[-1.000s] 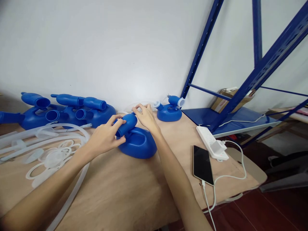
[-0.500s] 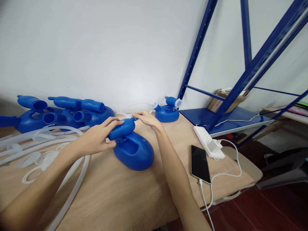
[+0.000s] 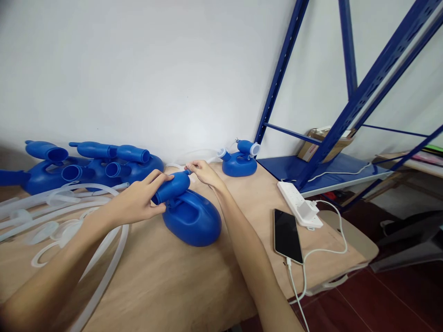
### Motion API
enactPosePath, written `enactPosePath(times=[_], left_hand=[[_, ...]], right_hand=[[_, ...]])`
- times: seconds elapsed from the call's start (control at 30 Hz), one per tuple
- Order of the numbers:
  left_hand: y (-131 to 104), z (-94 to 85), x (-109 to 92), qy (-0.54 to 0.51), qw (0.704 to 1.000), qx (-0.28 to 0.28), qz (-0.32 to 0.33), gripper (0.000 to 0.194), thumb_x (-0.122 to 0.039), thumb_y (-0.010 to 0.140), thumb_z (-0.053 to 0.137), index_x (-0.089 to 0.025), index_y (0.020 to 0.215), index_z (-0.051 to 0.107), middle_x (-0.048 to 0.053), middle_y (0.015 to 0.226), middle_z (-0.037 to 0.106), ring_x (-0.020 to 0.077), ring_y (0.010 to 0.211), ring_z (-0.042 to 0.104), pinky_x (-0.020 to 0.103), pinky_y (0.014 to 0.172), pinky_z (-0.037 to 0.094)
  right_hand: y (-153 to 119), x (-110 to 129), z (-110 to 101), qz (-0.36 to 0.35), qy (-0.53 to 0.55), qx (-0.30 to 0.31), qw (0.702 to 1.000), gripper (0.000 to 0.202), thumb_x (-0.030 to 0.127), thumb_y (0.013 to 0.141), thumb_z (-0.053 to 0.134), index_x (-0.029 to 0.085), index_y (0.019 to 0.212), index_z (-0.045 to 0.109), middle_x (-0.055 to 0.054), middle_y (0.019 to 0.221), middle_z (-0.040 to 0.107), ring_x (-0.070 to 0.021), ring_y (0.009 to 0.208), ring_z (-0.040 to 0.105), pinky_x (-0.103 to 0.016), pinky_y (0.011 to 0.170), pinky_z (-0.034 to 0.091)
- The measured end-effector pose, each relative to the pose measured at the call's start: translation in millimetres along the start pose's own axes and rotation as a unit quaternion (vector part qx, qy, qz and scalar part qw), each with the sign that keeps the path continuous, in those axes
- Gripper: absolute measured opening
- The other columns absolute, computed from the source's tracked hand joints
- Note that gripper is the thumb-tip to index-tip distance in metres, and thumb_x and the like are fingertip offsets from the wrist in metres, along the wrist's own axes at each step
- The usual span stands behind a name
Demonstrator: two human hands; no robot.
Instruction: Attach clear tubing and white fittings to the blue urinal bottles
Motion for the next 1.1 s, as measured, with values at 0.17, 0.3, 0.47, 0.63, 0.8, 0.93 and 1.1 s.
enactPosePath(times=[0.17,0.3,0.47,0.63,0.8,0.93,1.1], left_hand=[[0.0,0.0,4.9,-0.015,1.000,-0.005,-0.004,0.067,-0.036,0.087,0.052,-0.018,0.150,0.040,0.014,0.143,0.052,0.0205,0.075,0.069,0.043,0.077,0.056],[-1.7,-0.9,-4.5,0.035,0.998,-0.020,-0.050,0.062,-0.036,0.085,0.054,-0.020,0.144,0.045,0.013,0.143,0.057,0.0262,0.079,0.072,0.043,0.072,0.055],[0.6,4.2,-16.7,0.079,0.982,-0.061,-0.163,0.053,-0.054,0.093,0.053,-0.016,0.130,0.051,0.016,0.123,0.071,0.0397,0.096,0.074,0.043,0.070,0.053],[5.3,11.8,-5.1,0.005,0.986,-0.055,-0.155,0.072,-0.071,0.088,0.057,-0.021,0.140,0.054,0.012,0.110,0.078,0.0396,0.101,0.074,0.044,0.081,0.054],[2.9,10.9,8.5,-0.016,0.985,-0.081,-0.150,0.073,-0.073,0.084,0.062,-0.026,0.140,0.062,0.009,0.105,0.080,0.0365,0.097,0.075,0.040,0.077,0.053],[-1.4,1.6,8.6,-0.045,0.984,-0.092,-0.143,0.072,-0.076,0.080,0.064,-0.027,0.132,0.071,0.006,0.100,0.081,0.0320,0.090,0.075,0.036,0.073,0.052],[-10.3,-17.1,-5.8,-0.006,0.977,-0.138,-0.165,0.071,-0.076,0.083,0.061,-0.026,0.131,0.073,0.009,0.101,0.081,0.0356,0.092,0.075,0.039,0.075,0.054]], right_hand=[[-2.0,-6.6,-2.9,-0.036,-0.049,-0.031,0.998,0.035,0.043,0.101,0.054,0.015,0.099,0.076,-0.011,0.110,0.078,-0.0238,0.108,0.070,-0.038,0.102,0.050],[-13.1,-0.1,-7.3,-0.064,-0.061,0.028,0.996,0.044,0.051,0.101,0.057,0.023,0.133,0.069,-0.009,0.135,0.071,-0.0258,0.127,0.064,-0.050,0.119,0.040],[-26.3,22.1,-15.1,-0.112,-0.123,0.094,0.982,0.082,0.046,0.075,0.090,0.027,0.149,0.059,-0.009,0.140,0.068,-0.0290,0.133,0.061,-0.053,0.127,0.031],[-25.4,21.2,-18.4,-0.085,-0.094,0.164,0.978,0.070,0.041,0.074,0.090,0.025,0.139,0.068,-0.009,0.140,0.069,-0.0266,0.117,0.069,-0.038,0.100,0.055],[-20.8,6.4,-12.1,-0.090,-0.111,0.108,0.984,0.056,0.043,0.068,0.092,0.023,0.119,0.075,-0.004,0.113,0.076,-0.0239,0.105,0.069,-0.030,0.083,0.053],[-22.5,9.8,-5.9,-0.086,-0.180,0.049,0.979,0.056,0.045,0.064,0.092,0.024,0.113,0.074,0.002,0.090,0.071,-0.0175,0.081,0.062,-0.025,0.070,0.044],[-25.6,18.2,-11.2,-0.083,-0.224,-0.046,0.970,0.053,0.056,0.066,0.089,0.020,0.101,0.072,0.005,0.065,0.058,-0.0141,0.060,0.048,-0.027,0.061,0.036]])
Point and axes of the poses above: each hand's wrist, its own y-axis towards the middle knuckle, its own z-axis out of the palm, x = y × z, the point moved 2 cm from there along y, towards the middle knuckle
